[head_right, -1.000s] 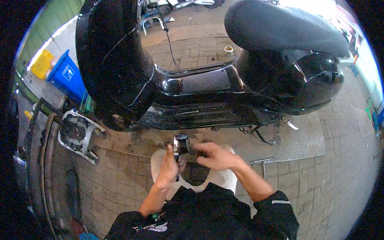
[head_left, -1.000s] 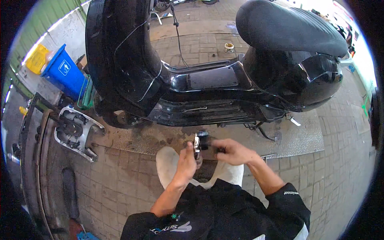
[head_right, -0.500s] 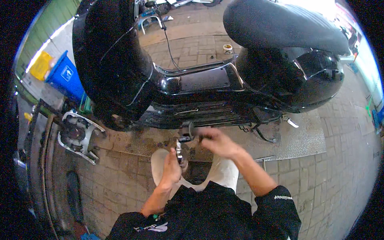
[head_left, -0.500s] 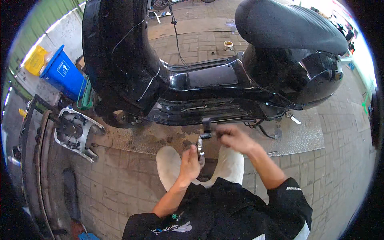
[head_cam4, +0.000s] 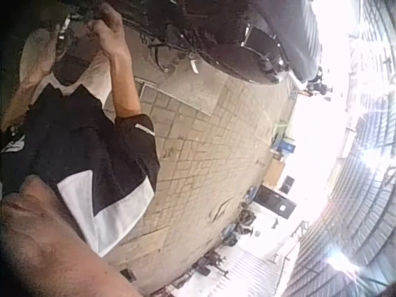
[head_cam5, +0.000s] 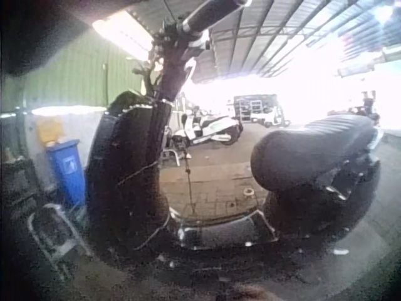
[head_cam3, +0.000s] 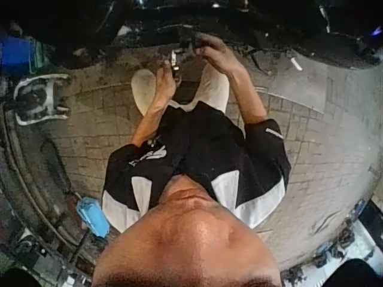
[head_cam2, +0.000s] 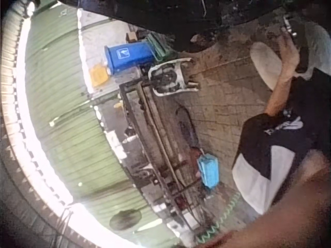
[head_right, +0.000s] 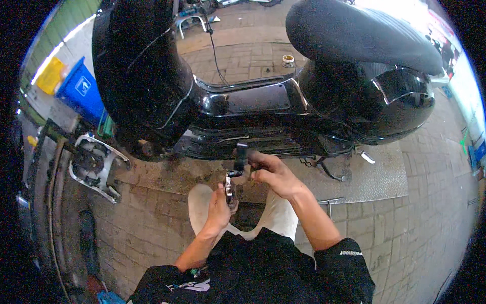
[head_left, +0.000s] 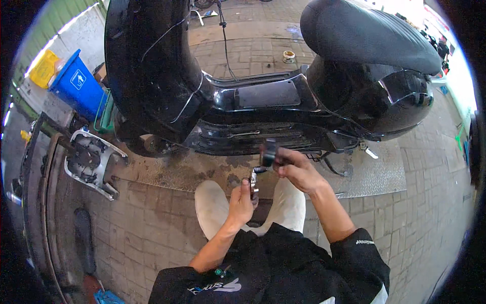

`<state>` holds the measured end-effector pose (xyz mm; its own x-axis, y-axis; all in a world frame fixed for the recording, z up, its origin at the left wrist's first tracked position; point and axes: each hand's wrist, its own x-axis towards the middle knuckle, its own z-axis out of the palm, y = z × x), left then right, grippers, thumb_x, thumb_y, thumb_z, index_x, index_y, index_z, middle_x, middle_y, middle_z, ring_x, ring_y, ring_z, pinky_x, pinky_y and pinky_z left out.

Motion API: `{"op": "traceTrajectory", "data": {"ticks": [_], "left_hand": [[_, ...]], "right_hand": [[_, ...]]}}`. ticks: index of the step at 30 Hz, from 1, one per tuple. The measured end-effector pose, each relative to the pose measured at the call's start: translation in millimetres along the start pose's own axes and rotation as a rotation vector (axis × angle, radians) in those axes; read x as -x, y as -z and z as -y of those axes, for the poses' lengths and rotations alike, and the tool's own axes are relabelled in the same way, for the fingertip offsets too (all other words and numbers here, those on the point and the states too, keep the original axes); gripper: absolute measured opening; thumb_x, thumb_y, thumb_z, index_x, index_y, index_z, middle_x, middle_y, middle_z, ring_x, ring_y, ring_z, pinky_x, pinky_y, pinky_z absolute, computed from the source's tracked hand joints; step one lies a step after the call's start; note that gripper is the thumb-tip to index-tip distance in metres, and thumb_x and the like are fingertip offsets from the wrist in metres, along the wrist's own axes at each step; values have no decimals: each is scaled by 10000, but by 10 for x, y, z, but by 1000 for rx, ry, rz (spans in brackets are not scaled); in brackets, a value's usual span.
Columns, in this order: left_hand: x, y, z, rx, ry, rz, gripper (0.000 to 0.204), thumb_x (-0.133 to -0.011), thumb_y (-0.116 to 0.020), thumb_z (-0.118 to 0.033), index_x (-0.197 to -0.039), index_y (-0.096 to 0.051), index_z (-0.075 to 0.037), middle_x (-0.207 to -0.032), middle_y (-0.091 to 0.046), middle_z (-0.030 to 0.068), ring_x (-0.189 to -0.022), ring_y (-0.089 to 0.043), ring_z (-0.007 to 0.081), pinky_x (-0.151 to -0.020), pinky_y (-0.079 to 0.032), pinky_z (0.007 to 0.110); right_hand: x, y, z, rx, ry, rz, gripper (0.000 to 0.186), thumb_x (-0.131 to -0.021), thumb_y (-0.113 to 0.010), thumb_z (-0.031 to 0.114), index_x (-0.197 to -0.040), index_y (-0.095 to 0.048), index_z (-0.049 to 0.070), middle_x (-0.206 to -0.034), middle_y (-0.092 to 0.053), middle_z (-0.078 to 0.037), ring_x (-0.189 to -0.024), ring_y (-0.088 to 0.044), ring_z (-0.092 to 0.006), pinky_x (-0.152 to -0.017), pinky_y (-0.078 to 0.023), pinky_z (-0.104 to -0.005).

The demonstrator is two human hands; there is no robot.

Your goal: The person sprays lubricant from a can onto the handlebar area of a motorcycle, uses a T-handle socket wrench to work on the front assembly, and then uses a wrench to manipulate components on the side frame near the footrest.

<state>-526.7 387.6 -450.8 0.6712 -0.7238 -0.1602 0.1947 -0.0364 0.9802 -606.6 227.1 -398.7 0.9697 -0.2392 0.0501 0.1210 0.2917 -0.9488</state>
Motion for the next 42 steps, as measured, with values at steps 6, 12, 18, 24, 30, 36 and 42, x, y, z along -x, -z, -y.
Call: {"op": "traceTrajectory", "data": {"ticks": [6, 12, 18, 24, 30, 36, 42], "left_hand": [[15, 76, -11, 178, 64, 1, 462, -845, -305, -484, -699, -438, -67, -507, -363, -30, -413, -337, 49, -357, -252, 202], [-35, -16, -197, 223, -9, 58, 315, -848, -405, -381, -779, -444, -77, -543, -373, -39, -435, -333, 30, -359, -246, 182], [-58, -55, -233, 385, 42, -42, 129, -835, -426, -187, -873, -419, -64, -558, -374, -38, -420, -327, 37, -356, -261, 176], [-58, -40, -210, 465, -37, -31, 245, -806, -390, -103, -1040, -424, -39, -583, -407, -12, -431, -350, 46, -367, -293, 178], [-213, -18, -141, 294, -260, -162, 197, -817, -408, -119, -935, -520, -6, -753, -528, 21, -664, -470, 66, -562, -377, 186], [-193, 17, -155, 57, -178, -149, 205, -831, -453, -178, -879, -541, 0, -754, -524, 5, -645, -439, 60, -570, -362, 209], [-253, 68, -133, -51, -274, -268, 206, -843, -465, -199, -869, -545, -10, -731, -519, 2, -648, -428, 60, -586, -360, 202]], "right_hand": [[55, -24, -147, 819, 197, 9, 403, -679, -539, 99, -1055, -465, -23, -931, -447, -145, -886, -462, -241, -758, -373, -311], [56, -104, -206, 853, 150, -2, 363, -692, -612, 152, -1008, -503, 11, -943, -393, -191, -936, -415, -321, -798, -360, -340], [63, -266, -367, 927, 425, -198, 239, -687, -612, 90, -887, -523, -5, -1095, -368, -218, -1036, -377, -344, -826, -358, -356], [70, -289, -322, 950, 474, -160, 201, -673, -618, 82, -770, -470, -12, -1064, -441, -207, -963, -461, -336, -811, -381, -349], [64, -463, -299, 866, 252, -195, 366, -668, -605, 88, -956, -402, -14, -960, -497, -206, -879, -503, -353, -740, -410, -361], [-38, -520, -340, 807, 228, -318, 335, -734, -506, 122, -987, -372, -52, -895, -496, -250, -823, -487, -407, -685, -394, -405], [-199, -576, -363, 815, 118, -267, 365, -763, -522, 214, -965, -390, -60, -868, -492, -255, -817, -484, -414, -678, -404, -410]]}}
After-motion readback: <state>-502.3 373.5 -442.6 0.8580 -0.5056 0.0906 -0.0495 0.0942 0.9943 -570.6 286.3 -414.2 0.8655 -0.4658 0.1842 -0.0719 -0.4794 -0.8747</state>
